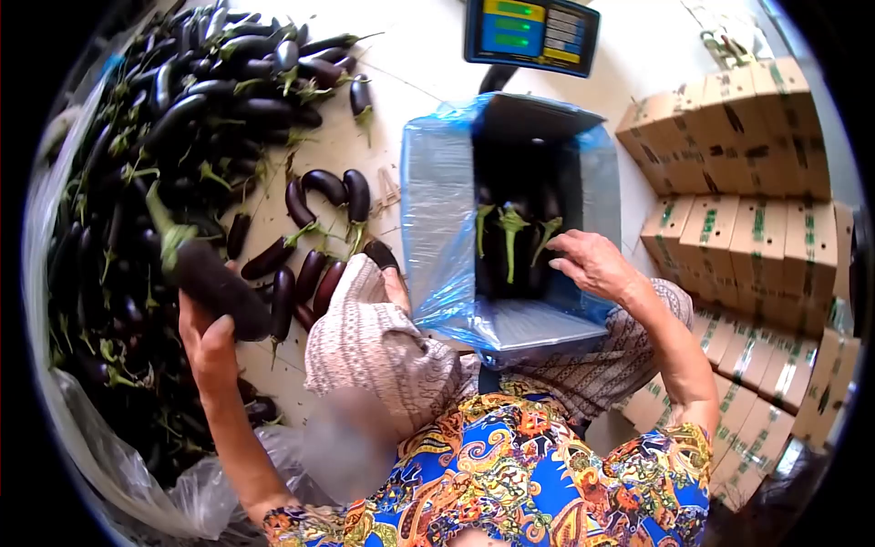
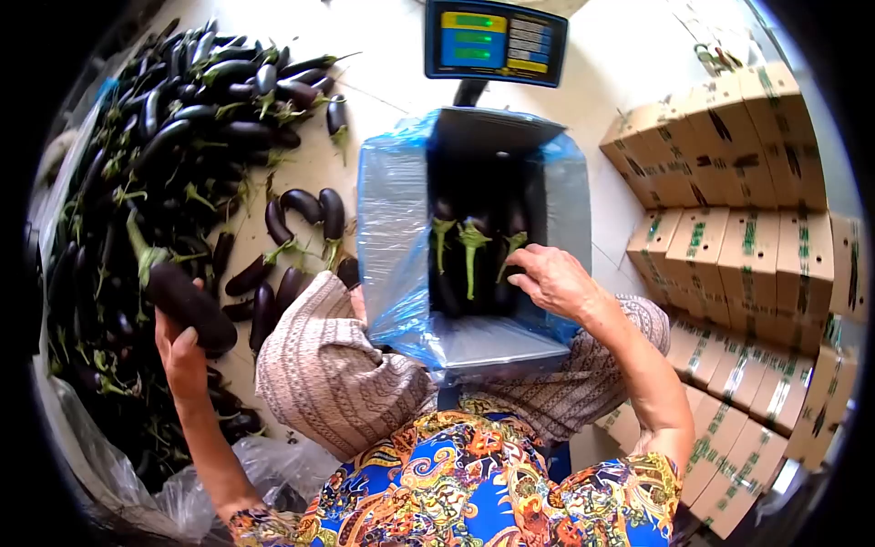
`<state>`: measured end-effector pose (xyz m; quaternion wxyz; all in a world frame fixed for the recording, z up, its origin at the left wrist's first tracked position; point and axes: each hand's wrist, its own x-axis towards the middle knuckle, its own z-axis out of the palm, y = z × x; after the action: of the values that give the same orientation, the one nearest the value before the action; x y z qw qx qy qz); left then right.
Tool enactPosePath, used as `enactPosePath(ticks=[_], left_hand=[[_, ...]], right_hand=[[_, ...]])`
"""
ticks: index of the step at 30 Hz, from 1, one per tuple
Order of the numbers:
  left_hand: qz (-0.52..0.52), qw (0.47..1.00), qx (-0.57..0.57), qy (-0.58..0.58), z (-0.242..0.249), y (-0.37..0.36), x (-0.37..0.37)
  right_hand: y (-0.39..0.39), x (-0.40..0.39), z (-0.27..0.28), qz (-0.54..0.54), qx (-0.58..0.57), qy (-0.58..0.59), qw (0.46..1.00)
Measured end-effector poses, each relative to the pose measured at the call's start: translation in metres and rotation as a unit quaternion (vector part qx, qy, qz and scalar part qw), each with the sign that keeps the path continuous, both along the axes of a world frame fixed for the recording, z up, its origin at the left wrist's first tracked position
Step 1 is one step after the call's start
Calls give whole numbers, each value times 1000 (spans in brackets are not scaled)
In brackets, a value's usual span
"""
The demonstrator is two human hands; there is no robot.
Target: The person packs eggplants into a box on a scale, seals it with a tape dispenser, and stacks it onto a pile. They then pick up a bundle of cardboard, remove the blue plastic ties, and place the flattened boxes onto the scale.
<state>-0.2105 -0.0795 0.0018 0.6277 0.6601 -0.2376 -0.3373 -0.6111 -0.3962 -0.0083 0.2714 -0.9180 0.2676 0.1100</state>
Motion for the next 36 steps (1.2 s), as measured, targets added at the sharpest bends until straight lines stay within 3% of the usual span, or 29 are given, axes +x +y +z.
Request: enactPosePath(ticks=[3,5,6,7,9,13,15,19,23,25,31,33,36], left_hand=[[-225,972,58,-41,75,-94,-40],[-425,885,80,-170,89,-139,-63],[-507,801,30,-316,80,-155,-70],[-581,750,89,-303,95,-174,-90],[-679,663,155,-273,87,-194,-119],[-739,580,235,-251,58,-223,-168],[-737,608,176,-237,31,-234,-184],[-675,671,192,-240,-9,-243,-223],[-674,614,210,-354,-29,-225,-239],[-643,649,166,-372,-30,-220,-240],[-620,669,203,-355,-6,-214,-235],[-648,674,244,-257,13,-221,-219],[-574,741,322,-134,40,-228,-208]], right_hand=[[2,-16,6,4,-5,20,1000],[1,-26,6,9,-5,20,1000],[0,-30,7,11,-4,18,1000],[-1,-33,8,13,-3,16,1000],[-3,-36,13,16,1,29,999],[-7,-42,24,28,24,23,999],[-7,-45,20,26,17,4,1000],[-5,-58,11,12,4,-30,999],[-3,-68,11,3,-26,-28,999],[-2,-69,10,7,-38,-32,999],[-4,-65,15,2,-42,-34,999],[-4,-66,13,0,-50,-43,998],[-5,-62,16,-4,-52,-40,998]])
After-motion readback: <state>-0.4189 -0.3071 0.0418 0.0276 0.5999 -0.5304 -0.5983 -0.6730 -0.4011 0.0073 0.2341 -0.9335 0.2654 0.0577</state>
